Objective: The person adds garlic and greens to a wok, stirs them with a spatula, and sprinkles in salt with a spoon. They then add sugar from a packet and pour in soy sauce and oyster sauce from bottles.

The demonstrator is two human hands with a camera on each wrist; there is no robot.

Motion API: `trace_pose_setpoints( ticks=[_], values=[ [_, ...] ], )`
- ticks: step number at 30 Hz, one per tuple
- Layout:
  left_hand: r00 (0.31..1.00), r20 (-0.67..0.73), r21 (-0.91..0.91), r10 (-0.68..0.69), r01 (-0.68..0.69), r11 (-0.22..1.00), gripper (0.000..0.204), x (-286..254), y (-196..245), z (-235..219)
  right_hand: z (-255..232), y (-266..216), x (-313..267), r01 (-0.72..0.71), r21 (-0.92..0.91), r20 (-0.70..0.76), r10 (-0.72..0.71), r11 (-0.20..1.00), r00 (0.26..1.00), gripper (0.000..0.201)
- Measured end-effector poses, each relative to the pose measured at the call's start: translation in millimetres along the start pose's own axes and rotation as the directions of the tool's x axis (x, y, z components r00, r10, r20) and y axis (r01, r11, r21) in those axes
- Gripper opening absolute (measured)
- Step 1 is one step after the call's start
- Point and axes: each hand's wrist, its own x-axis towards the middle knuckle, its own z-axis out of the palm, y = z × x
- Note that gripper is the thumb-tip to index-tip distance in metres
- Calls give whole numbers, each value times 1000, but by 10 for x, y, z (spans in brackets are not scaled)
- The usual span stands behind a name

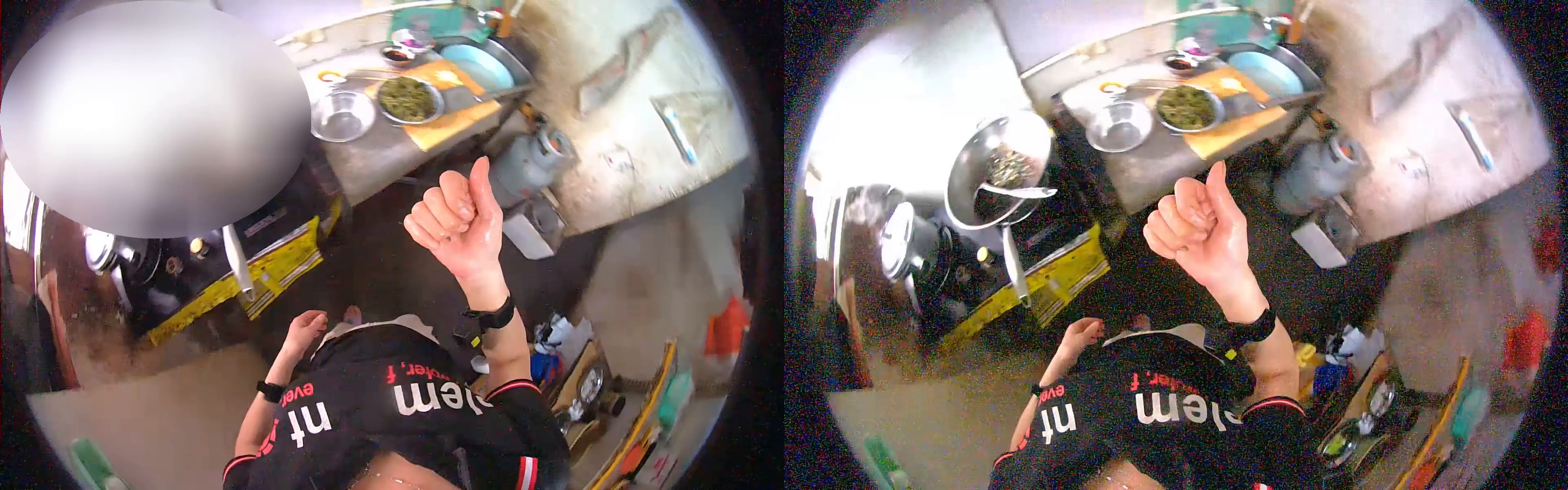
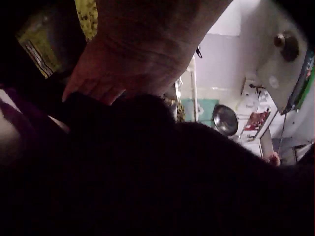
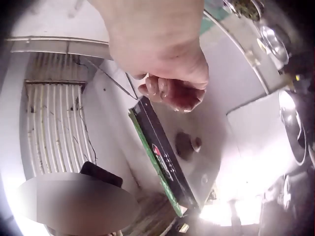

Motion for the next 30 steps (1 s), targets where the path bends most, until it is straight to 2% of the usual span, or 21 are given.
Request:
trace_pose_setpoints(
  ticks=[6,8,9,10,11,12,13,14,15,16,17,18,19,20,22,24,25,26,28,29,30],
  values=[
    [983,-168,-172,-80,51,984,32,-219,-345,-364,-100,458,656,-162,46,95,158,986,983,51],
    [972,-213,-208,-103,58,976,32,-265,-416,-375,-124,571,815,-252,8,46,252,968,967,49],
    [967,-224,-264,-117,56,963,33,-294,-440,-364,-179,638,837,-320,9,40,320,947,947,44],
    [961,-243,-321,-129,46,946,33,-320,-449,-369,-415,620,808,-438,-109,196,451,892,871,38],
    [950,-276,-330,-146,49,943,32,-354,-419,-358,-646,542,827,-598,-303,289,670,742,684,41],
    [938,-311,-362,-156,35,932,32,-385,-519,-377,-755,496,867,-816,-493,-145,896,302,419,45],
    [924,-339,-395,-175,29,918,32,-378,-670,-393,-1161,612,751,-501,-849,-437,757,-169,486,43],
    [911,-364,-429,-193,20,903,32,-322,-734,-365,-1298,611,858,-468,-865,-416,780,-180,468,43],
    [882,-402,-491,-247,20,871,31,-391,-638,-343,-1394,632,902,-283,-909,-415,613,-305,672,39],
    [849,-443,-516,-287,21,856,30,-385,-596,-329,-1473,608,1058,-92,-883,-313,433,-460,845,35],
    [818,-481,-539,-315,8,842,30,-368,-512,-320,-1182,716,1288,-363,-912,-410,346,-193,844,32],
    [786,-512,-553,-348,9,833,30,-374,-436,-330,-1249,879,1436,157,-956,102,221,-246,970,39],
    [770,-540,-580,-340,-47,813,30,-340,-361,-338,-1142,954,1614,396,-845,280,334,-359,900,48],
    [755,-558,-585,-345,-63,809,30,-280,-225,-359,-1178,1042,1752,520,-780,341,460,-348,820,52],
    [718,-615,-598,-326,-155,786,30,-207,45,-337,-1217,1210,2026,722,-686,535,610,-90,584,49],
    [684,-656,-589,-319,-200,783,31,-110,210,-317,-1478,1454,2168,767,-639,600,660,53,453,40],
    [673,-668,-594,-319,-222,773,31,-63,276,-327,-1444,1520,2271,743,-661,522,776,106,354,33],
    [663,-677,-597,-319,-241,765,31,-43,392,-335,-1366,1575,2371,727,-637,622,729,258,287,31],
    [647,-702,-593,-299,-298,748,31,-50,577,-308,-1126,1624,2541,692,-642,668,684,331,293,35],
    [633,-717,-583,-292,-314,749,31,-46,609,-303,-1089,1706,2633,695,-623,723,604,359,336,36],
    [619,-733,-569,-282,-331,753,31,-53,636,-309,-990,1744,2719,646,-661,710,597,382,374,33]
  ],
)
